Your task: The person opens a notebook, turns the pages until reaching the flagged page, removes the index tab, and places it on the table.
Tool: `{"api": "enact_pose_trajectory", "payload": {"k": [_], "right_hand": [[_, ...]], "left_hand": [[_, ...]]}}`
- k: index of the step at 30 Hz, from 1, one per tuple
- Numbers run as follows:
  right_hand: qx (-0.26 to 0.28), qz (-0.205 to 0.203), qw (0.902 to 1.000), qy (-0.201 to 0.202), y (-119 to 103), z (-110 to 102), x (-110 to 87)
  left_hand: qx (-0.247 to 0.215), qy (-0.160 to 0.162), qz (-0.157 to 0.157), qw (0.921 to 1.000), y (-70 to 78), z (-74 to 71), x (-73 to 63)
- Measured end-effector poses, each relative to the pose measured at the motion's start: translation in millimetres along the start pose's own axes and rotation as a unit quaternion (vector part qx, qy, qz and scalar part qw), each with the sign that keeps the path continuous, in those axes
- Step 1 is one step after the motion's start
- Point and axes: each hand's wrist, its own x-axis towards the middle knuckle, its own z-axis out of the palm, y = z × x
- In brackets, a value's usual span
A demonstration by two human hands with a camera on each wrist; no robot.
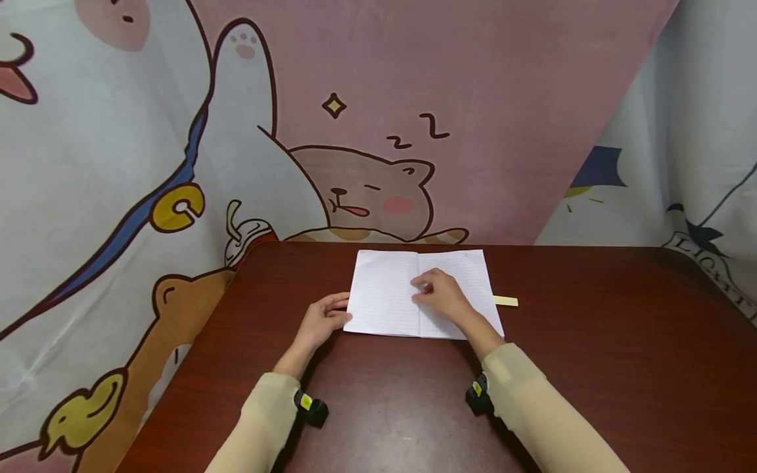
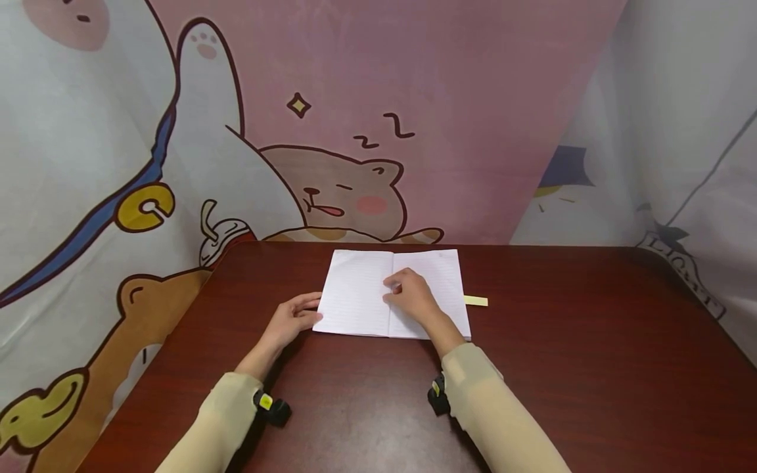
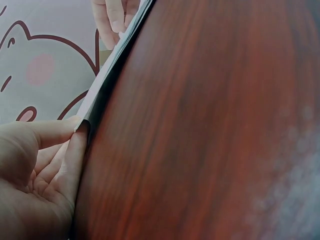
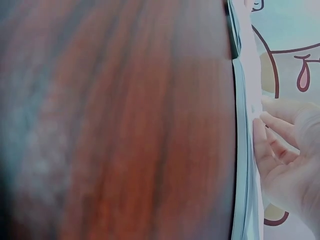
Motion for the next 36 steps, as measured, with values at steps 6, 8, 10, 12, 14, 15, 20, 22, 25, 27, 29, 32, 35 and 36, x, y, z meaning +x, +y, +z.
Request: {"api": "enact_pose_trajectory", "payload": {"k": [6, 8, 10, 12, 14, 15, 20, 22, 25, 27, 29, 32, 35, 36], "right_hand": [[0.002, -0.012, 0.9999, 0.0, 1, -3, -1.0], [-0.001, -0.015, 0.9999, 0.002, 1, -5, -1.9], [-0.002, -0.015, 0.9999, 0.004, 2, -6, -2.3], [-0.005, -0.018, 0.9998, 0.008, 3, -8, -2.6], [-0.007, -0.016, 0.9998, 0.01, 4, -10, -2.5], [-0.008, -0.016, 0.9998, 0.012, 5, -10, -2.6], [-0.006, -0.006, 0.9998, 0.016, 8, -16, -3.8], [-0.004, -0.005, 0.9998, 0.019, 10, -17, -3.8], [-0.003, -0.004, 0.9997, 0.024, 13, -20, -3.2], [-0.002, -0.004, 0.9996, 0.027, 15, -21, -3.1], [0.001, -0.001, 0.9996, 0.029, 17, -23, -3.5], [0.002, 0.004, 0.9995, 0.032, 18, -25, -4.3], [0.002, 0.009, 0.9994, 0.034, 21, -27, -4.3], [0.001, 0.009, 0.9993, 0.036, 22, -28, -4.2]], "left_hand": [[0.0, 0.0, 0.003, 1.0, 0.9, 1.5, -0.8], [0.0, 0.001, 0.002, 1.0, 0.8, 2.0, -0.9], [0.0, 0.002, 0.002, 1.0, 0.5, 2.1, -1.0], [-0.001, 0.003, 0.003, 1.0, 0.7, 1.9, -1.5], [-0.003, 0.003, 0.002, 1.0, 1.2, 1.5, -2.1], [-0.002, 0.003, 0.002, 1.0, 1.1, 1.4, -2.2], [0.005, 0.006, 0.005, 1.0, 0.3, 1.6, -1.1], [0.009, 0.006, 0.006, 0.9999, -0.2, 1.7, -0.7], [0.009, 0.005, 0.004, 0.9999, -0.2, 1.6, -0.6], [0.01, 0.005, 0.004, 0.9999, -0.2, 1.6, -0.7], [0.008, 0.005, 0.002, 1.0, 0.3, 1.6, -0.6], [0.012, 0.005, 0.002, 0.9999, 0.8, 1.5, -0.8], [0.014, 0.006, 0.004, 0.9999, 1.1, 1.4, -1.0], [0.016, 0.006, 0.006, 0.9998, 1.0, 1.4, -1.2]]}}
